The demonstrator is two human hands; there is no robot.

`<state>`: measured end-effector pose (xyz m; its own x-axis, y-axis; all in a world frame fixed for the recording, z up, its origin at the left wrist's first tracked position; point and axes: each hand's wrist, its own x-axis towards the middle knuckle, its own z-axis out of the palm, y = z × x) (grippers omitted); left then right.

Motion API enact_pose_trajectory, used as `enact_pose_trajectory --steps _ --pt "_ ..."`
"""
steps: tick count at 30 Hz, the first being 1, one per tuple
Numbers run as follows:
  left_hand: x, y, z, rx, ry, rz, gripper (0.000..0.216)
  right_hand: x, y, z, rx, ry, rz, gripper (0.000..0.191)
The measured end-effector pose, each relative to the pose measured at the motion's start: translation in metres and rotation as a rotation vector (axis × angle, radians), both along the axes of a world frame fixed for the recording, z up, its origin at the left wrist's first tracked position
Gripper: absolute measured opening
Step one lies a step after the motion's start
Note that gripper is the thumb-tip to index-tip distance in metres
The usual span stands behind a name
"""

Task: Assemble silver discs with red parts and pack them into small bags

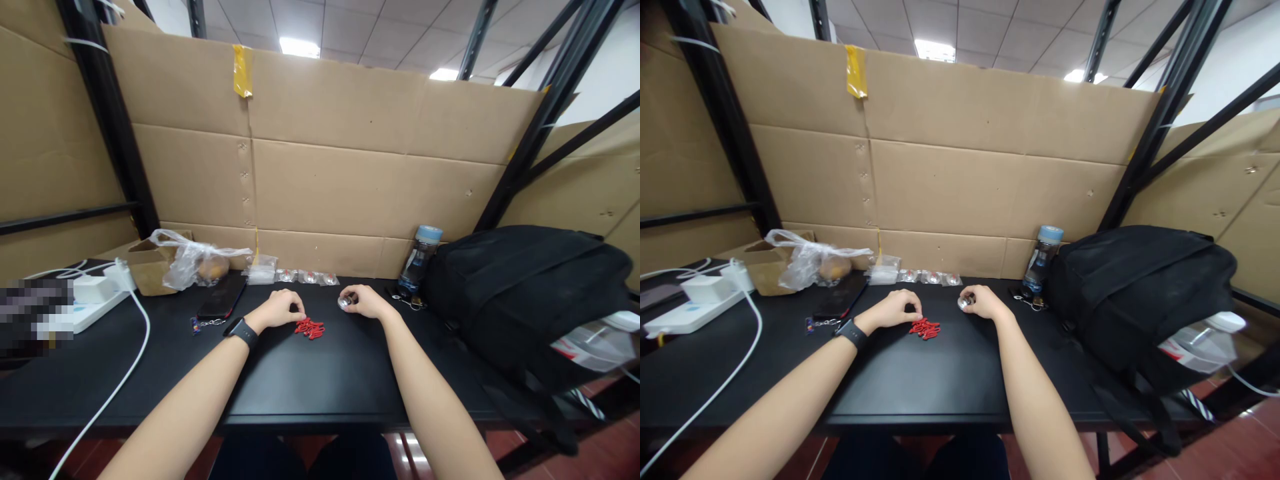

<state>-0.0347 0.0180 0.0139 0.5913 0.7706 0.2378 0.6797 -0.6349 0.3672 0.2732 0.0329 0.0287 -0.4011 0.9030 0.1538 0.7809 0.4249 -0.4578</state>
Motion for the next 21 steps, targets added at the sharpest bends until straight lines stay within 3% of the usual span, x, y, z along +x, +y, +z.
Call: enact_pose_trajectory --steps 8,16,21 --pt "-0.0045 0.0042 -0.0034 0.02 0.02 0.057 0.02 0.0021 0.0006 0.0012 0.005 0.022 -0.012 0.037" --pt "-0.0045 -0.0003 0.0016 0.05 -0.013 -0.038 0.018 0.0024 0.0024 -0.0002 0.013 0.061 0.013 0.034" --pt "-0.0069 0.0025 -0.0011 0.048 0.023 0.003 0.018 0.0017 0.0028 -0.0011 0.008 0.078 0.017 0.035"
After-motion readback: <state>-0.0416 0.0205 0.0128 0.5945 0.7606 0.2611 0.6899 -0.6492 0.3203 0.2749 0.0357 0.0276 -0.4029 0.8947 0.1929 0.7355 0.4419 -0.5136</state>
